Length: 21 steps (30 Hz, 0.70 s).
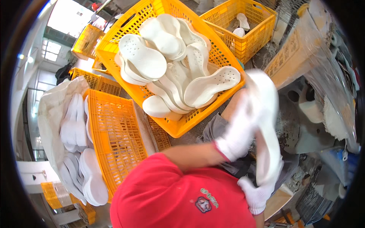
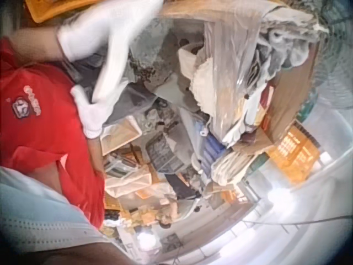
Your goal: The person repeatedly picks up white shoe insoles from a yellow basket, rubs them against a rotating brush, and places them back into the basket. The process is repeated continuously throughout the clip.
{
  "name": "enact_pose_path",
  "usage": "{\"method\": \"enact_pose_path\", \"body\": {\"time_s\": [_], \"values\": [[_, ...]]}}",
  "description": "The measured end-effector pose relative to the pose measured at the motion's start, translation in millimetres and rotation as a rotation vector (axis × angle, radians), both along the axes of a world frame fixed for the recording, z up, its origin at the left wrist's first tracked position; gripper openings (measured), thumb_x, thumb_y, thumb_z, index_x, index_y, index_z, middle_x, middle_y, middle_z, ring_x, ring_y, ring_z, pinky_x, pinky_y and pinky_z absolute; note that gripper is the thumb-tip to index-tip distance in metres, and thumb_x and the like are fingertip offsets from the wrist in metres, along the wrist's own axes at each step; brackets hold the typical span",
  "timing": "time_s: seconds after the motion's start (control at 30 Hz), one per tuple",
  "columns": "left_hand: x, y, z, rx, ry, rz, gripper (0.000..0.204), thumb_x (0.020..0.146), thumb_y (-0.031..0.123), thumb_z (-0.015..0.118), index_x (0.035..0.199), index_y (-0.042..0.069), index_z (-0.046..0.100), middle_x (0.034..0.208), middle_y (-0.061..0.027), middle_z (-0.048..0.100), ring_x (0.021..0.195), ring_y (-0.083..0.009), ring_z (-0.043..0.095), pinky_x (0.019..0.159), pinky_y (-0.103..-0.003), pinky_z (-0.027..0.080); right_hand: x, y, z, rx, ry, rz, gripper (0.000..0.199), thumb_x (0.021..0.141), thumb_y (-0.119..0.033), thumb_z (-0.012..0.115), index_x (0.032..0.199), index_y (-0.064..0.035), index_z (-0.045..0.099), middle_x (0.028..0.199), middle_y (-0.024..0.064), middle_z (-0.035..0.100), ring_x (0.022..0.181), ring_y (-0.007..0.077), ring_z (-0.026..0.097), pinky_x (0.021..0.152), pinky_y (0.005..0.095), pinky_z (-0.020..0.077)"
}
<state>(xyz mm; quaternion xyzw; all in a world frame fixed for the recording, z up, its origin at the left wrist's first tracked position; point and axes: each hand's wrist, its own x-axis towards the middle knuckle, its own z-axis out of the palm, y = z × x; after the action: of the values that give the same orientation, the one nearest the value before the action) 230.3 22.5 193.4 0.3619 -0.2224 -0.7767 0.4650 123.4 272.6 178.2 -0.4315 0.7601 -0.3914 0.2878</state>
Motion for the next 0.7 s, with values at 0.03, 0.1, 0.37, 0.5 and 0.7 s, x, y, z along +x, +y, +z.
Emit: {"method": "enact_pose_path", "body": {"time_s": [0.03,0.1,0.37,0.5,0.7], "values": [[-29.3,29.1,-22.8,0.011,-0.05,-0.072,0.048,0.115,0.024,0.066,0.159,0.009,0.052,0.146,-0.0061,0.064,0.135,-0.0167,0.058,0.118,-0.036,0.048,-2.0,-7.2,3.3,-0.066,0.379,-0.076,0.085,0.092,-0.018,0.081,0.164,0.0072,0.045,0.167,0.028,0.049,0.157,0.041,0.046,0.13,0.0469,0.0354],[-68.9,61.4,-78.1,0.136,0.108,-0.346,0.048,0.112,0.025,0.069,0.155,0.009,0.057,0.14,-0.0044,0.069,0.129,-0.018,0.065,0.114,-0.038,0.052,-13.8,-4.2,12.4,-0.126,-0.368,-0.491,0.063,0.099,-0.013,0.071,0.155,0.0092,0.055,0.15,0.024,0.065,0.138,0.035,0.065,0.116,0.043,0.0518],[-218.3,111.4,-87.2,0.107,-0.02,-0.701,0.036,0.103,0.019,0.08,0.133,0.003,0.069,0.119,-0.007,0.076,0.1,-0.0199,0.074,0.088,-0.038,0.061,-54.9,21.5,51.3,-0.208,-0.028,-0.81,0.057,0.099,-0.007,0.069,0.151,0.0088,0.056,0.144,0.0164,0.069,0.131,0.025,0.066,0.112,0.0383,0.0514],[-284.6,67.0,-131.3,-0.883,-0.656,-0.92,0.026,0.111,0.022,0.061,0.13,0.007,0.072,0.132,-0.0136,0.076,0.117,-0.0275,0.074,0.097,-0.041,0.061,-116.8,-21.0,30.9,-0.15,0.147,-0.799,0.05,0.1,-0.007,0.063,0.147,0.008,0.061,0.131,0.0216,0.074,0.123,0.0301,0.072,0.109,0.0415,0.0536],[-271.7,-46.5,-196.7,-0.519,-0.524,-1.038,0.067,0.108,0.051,0.064,0.157,0.006,0.059,0.152,-0.0178,0.067,0.143,-0.0279,0.061,0.119,-0.041,0.049,-196.5,-87.0,2.0,-0.338,-0.435,-0.682,0.05,0.098,-0.013,0.061,0.146,0.0008,0.064,0.116,0.0264,0.078,0.102,0.0416,0.078,0.094,0.0472,0.0603]]}}
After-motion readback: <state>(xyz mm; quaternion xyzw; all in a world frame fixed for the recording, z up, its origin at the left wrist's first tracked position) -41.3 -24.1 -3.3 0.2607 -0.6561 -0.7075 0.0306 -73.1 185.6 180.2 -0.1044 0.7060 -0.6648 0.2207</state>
